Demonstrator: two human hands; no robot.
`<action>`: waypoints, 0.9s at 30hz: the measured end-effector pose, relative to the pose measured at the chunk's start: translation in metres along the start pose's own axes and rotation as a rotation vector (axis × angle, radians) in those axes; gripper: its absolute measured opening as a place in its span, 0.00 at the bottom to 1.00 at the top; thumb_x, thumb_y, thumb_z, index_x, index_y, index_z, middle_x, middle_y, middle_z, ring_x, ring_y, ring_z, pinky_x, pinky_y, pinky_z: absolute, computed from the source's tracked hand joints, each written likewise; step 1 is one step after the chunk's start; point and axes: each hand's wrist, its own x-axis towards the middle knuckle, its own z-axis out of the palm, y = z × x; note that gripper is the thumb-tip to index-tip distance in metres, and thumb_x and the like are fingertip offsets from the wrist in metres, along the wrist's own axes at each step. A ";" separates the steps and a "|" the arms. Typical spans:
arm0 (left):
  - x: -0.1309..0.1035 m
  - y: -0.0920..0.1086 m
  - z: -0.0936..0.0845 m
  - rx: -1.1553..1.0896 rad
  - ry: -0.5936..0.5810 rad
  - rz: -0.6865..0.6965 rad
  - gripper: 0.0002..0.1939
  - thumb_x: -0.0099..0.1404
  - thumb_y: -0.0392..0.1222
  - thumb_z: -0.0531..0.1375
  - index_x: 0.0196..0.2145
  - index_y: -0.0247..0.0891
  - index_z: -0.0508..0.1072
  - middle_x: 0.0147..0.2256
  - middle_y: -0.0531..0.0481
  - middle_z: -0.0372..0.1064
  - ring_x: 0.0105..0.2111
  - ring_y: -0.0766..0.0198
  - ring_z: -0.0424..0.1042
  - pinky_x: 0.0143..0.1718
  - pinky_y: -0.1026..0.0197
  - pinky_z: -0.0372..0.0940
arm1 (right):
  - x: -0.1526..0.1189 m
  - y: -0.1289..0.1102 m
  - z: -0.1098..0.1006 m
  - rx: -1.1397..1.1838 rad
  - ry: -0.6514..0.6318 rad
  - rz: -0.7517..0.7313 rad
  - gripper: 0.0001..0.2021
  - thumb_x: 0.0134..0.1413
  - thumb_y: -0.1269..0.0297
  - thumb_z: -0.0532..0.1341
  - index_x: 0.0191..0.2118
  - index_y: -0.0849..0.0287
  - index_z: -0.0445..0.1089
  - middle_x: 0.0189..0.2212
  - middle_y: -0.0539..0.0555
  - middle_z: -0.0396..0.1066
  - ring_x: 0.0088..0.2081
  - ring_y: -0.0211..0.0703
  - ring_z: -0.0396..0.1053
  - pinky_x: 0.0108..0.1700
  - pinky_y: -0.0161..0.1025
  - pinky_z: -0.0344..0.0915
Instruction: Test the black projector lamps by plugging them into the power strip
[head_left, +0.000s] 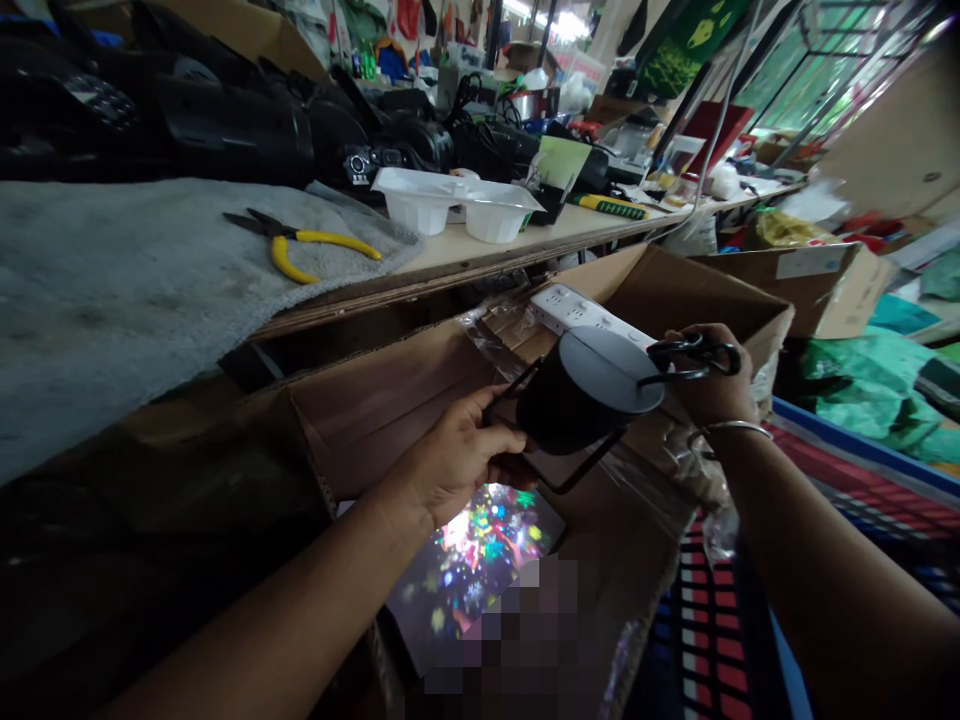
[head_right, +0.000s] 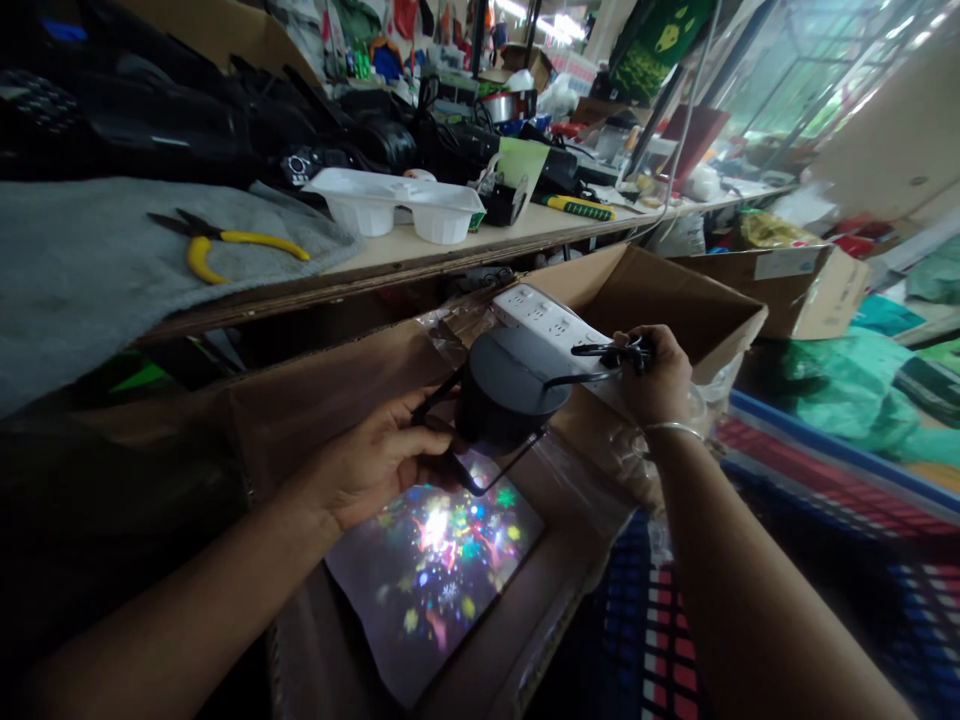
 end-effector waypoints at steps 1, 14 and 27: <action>0.000 0.000 0.000 0.001 -0.001 0.000 0.22 0.46 0.29 0.58 0.42 0.36 0.67 0.26 0.53 0.64 0.23 0.65 0.68 0.22 0.63 0.67 | 0.000 0.000 0.000 -0.004 0.002 -0.005 0.07 0.46 0.70 0.63 0.30 0.57 0.63 0.25 0.52 0.68 0.27 0.37 0.65 0.30 0.34 0.59; -0.001 0.002 0.001 0.001 -0.002 -0.019 0.21 0.47 0.28 0.58 0.42 0.35 0.67 0.27 0.52 0.66 0.22 0.68 0.66 0.22 0.64 0.66 | 0.002 0.010 0.003 -0.018 0.033 -0.054 0.06 0.46 0.64 0.62 0.30 0.57 0.63 0.26 0.52 0.68 0.28 0.39 0.65 0.31 0.35 0.59; 0.001 0.001 0.003 -0.004 -0.005 -0.025 0.24 0.47 0.28 0.58 0.44 0.35 0.67 0.30 0.49 0.69 0.24 0.64 0.69 0.23 0.61 0.67 | -0.001 0.002 -0.001 -0.013 0.015 -0.004 0.06 0.46 0.66 0.61 0.29 0.56 0.62 0.24 0.52 0.67 0.26 0.39 0.64 0.30 0.36 0.59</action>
